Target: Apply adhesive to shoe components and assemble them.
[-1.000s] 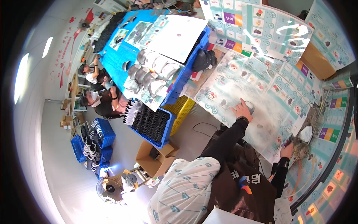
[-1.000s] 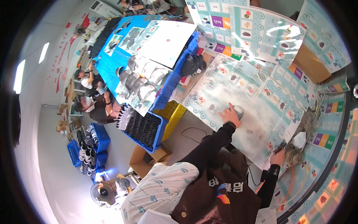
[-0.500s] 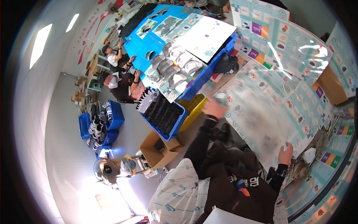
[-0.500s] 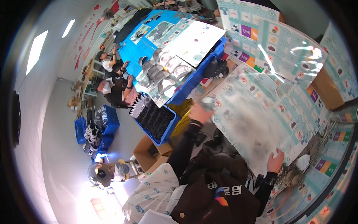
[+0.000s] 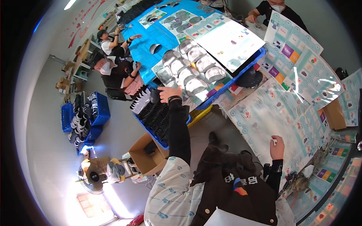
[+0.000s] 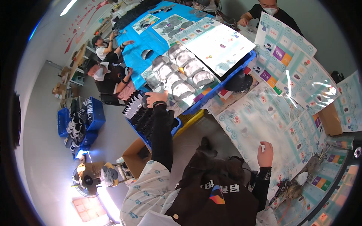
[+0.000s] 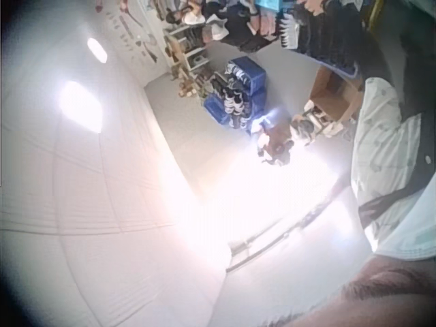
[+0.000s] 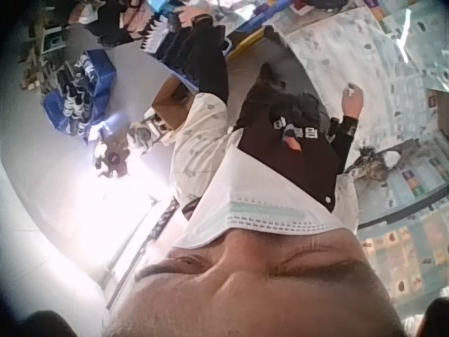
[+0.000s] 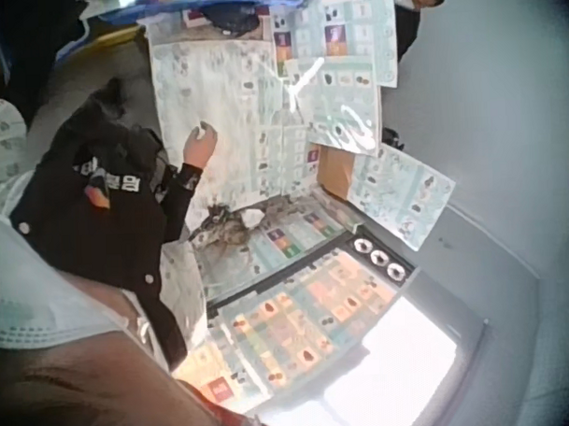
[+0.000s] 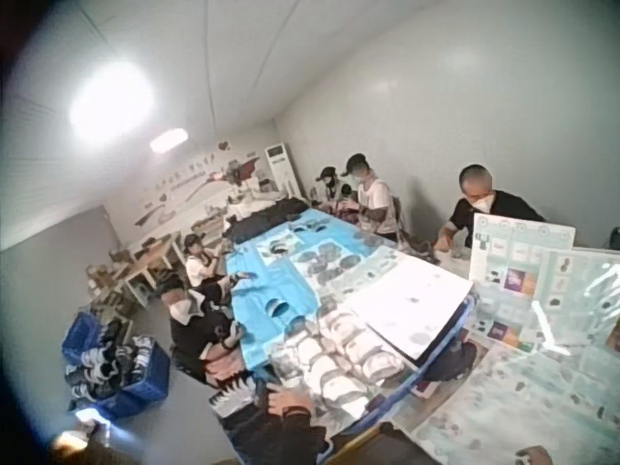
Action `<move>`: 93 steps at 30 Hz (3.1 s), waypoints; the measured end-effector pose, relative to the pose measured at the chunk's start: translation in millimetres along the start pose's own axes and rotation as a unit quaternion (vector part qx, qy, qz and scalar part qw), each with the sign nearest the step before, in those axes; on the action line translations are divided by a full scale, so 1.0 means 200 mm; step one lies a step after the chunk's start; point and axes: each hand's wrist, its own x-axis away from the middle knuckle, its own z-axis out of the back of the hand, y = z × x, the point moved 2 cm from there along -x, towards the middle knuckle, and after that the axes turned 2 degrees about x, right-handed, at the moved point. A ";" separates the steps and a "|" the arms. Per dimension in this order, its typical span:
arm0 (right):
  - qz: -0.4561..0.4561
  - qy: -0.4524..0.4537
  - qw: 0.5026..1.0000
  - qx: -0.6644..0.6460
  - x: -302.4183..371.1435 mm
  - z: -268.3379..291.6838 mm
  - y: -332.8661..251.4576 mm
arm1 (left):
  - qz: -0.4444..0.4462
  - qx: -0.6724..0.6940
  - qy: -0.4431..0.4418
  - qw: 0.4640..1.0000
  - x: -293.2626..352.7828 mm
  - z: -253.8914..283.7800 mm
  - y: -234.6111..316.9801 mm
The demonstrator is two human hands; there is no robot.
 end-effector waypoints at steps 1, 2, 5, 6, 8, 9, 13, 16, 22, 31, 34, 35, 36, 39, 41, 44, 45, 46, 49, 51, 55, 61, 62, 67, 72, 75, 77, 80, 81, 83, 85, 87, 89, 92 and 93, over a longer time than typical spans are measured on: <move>-0.012 -0.008 1.000 -0.025 -0.02 -0.06 -0.08 | 0.000 -0.005 0.000 1.000 -0.04 -0.02 0.03; -0.001 -0.006 1.000 -0.019 -0.04 -0.11 -0.16 | 0.001 -0.018 0.008 1.000 -0.05 -0.04 0.07; 0.034 -0.014 0.999 0.008 -0.12 -0.24 -0.38 | -0.001 -0.013 -0.011 1.000 -0.07 -0.06 0.13; 0.034 -0.018 0.999 0.003 -0.15 -0.28 -0.46 | 0.000 -0.002 -0.027 1.000 -0.08 -0.08 0.14; 0.044 -0.021 0.999 0.009 -0.19 -0.32 -0.61 | 0.008 0.020 -0.053 0.998 -0.10 -0.11 0.13; 0.056 -0.023 0.998 0.009 -0.21 -0.34 -0.67 | 0.014 0.036 -0.064 0.997 -0.10 -0.11 0.12; 0.094 -0.030 0.995 0.024 -0.28 -0.38 -0.84 | 0.016 0.117 -0.058 0.991 -0.17 -0.13 -0.03; 0.109 -0.054 0.992 0.032 -0.32 -0.42 -0.91 | -0.064 0.312 -0.041 0.947 -0.20 -0.16 -0.33; 0.138 -0.142 0.972 -0.128 -0.41 -0.38 -1.32 | -0.128 0.383 -0.157 0.901 -0.02 -0.61 -0.88; 0.387 -0.387 0.500 -0.672 -0.23 0.31 -2.27 | 0.051 0.536 -0.478 0.694 0.36 -0.65 -0.85; 0.342 -0.402 0.568 -0.632 -0.23 0.30 -2.22 | 0.085 0.603 -0.499 0.617 0.37 -0.59 -0.74; 0.261 -0.412 0.647 -0.587 -0.23 0.26 -2.16 | 0.066 0.622 -0.491 0.606 0.34 -0.64 -0.74; 0.398 -0.268 0.790 -0.382 -0.31 0.25 -2.17 | 0.057 0.656 -0.496 0.567 0.33 -0.66 -0.70; 0.247 -0.261 0.837 -0.412 -0.43 -0.10 -1.96 | 0.083 0.692 -0.500 0.514 0.32 -0.66 -0.61; 0.157 -0.303 0.865 -0.368 -0.51 -0.29 -1.73 | 0.091 0.717 -0.483 0.494 0.32 -0.65 -0.52; 0.109 -0.308 0.892 -0.313 -0.54 -0.35 -1.52 | 0.010 0.692 -0.392 0.606 0.29 -0.71 -0.48; 0.078 -0.290 0.897 -0.325 -0.54 -0.38 -1.43 | 0.091 0.684 -0.381 0.615 0.27 -0.73 -0.45; 0.048 -0.274 0.900 -0.336 -0.54 -0.39 -1.37 | 0.091 0.678 -0.370 0.628 0.27 -0.72 -0.43; -0.001 -0.257 0.921 -0.292 -0.54 -0.38 -1.22 | 0.113 0.725 -0.358 0.577 0.31 -0.68 -0.38; -0.001 -0.228 0.929 -0.293 -0.54 -0.39 -1.16 | 0.030 0.730 -0.319 0.603 0.28 -0.78 -0.45; -0.009 -0.226 0.929 -0.293 -0.57 -0.38 -1.06 | 0.173 0.800 -0.371 0.438 0.30 -0.85 -0.35; 0.073 -0.244 0.928 -0.271 -0.59 -0.41 -1.27 | -0.019 0.735 -0.242 0.634 0.12 -0.89 -0.50; 0.063 -0.239 0.933 -0.261 -0.59 -0.40 -1.28 | -0.039 0.712 -0.231 0.662 0.16 -0.86 -0.46; 0.040 -0.248 0.918 -0.305 -0.59 -0.45 -1.26 | 0.030 0.775 -0.293 0.559 0.16 -0.82 -0.38; 0.031 -0.270 0.915 -0.300 -0.57 -0.49 -1.21 | 0.013 0.777 -0.305 0.551 0.17 -0.80 -0.38; 0.030 -0.274 0.913 -0.301 -0.56 -0.51 -1.19 | -0.015 0.770 -0.310 0.558 0.15 -0.81 -0.39; 0.028 -0.273 0.912 -0.305 -0.56 -0.52 -1.18 | -0.011 0.775 -0.313 0.549 0.17 -0.80 -0.37; 0.017 -0.266 0.912 -0.311 -0.56 -0.53 -1.15 | -0.009 0.792 -0.300 0.531 0.19 -0.77 -0.33; 0.018 -0.265 0.916 -0.300 -0.56 -0.54 -1.15 | -0.012 0.793 -0.298 0.531 0.18 -0.77 -0.32; 0.022 -0.263 0.920 -0.291 -0.56 -0.54 -1.16 | -0.027 0.791 -0.291 0.538 0.17 -0.78 -0.33; 0.020 -0.262 0.921 -0.287 -0.56 -0.55 -1.16 | -0.021 0.794 -0.305 0.526 0.17 -0.77 -0.32; 0.020 -0.262 0.922 -0.284 -0.56 -0.55 -1.15 | 0.037 0.789 -0.357 0.498 0.18 -0.77 -0.32; 0.020 -0.262 0.923 -0.281 -0.56 -0.56 -1.15 | 0.030 0.797 -0.358 0.485 0.18 -0.76 -0.32; 0.024 -0.254 0.927 -0.274 -0.56 -0.55 -1.12 | 0.041 0.788 -0.365 0.495 0.20 -0.73 -0.31; 0.024 -0.253 0.927 -0.276 -0.56 -0.54 -1.12 | 0.038 0.789 -0.363 0.494 0.20 -0.73 -0.32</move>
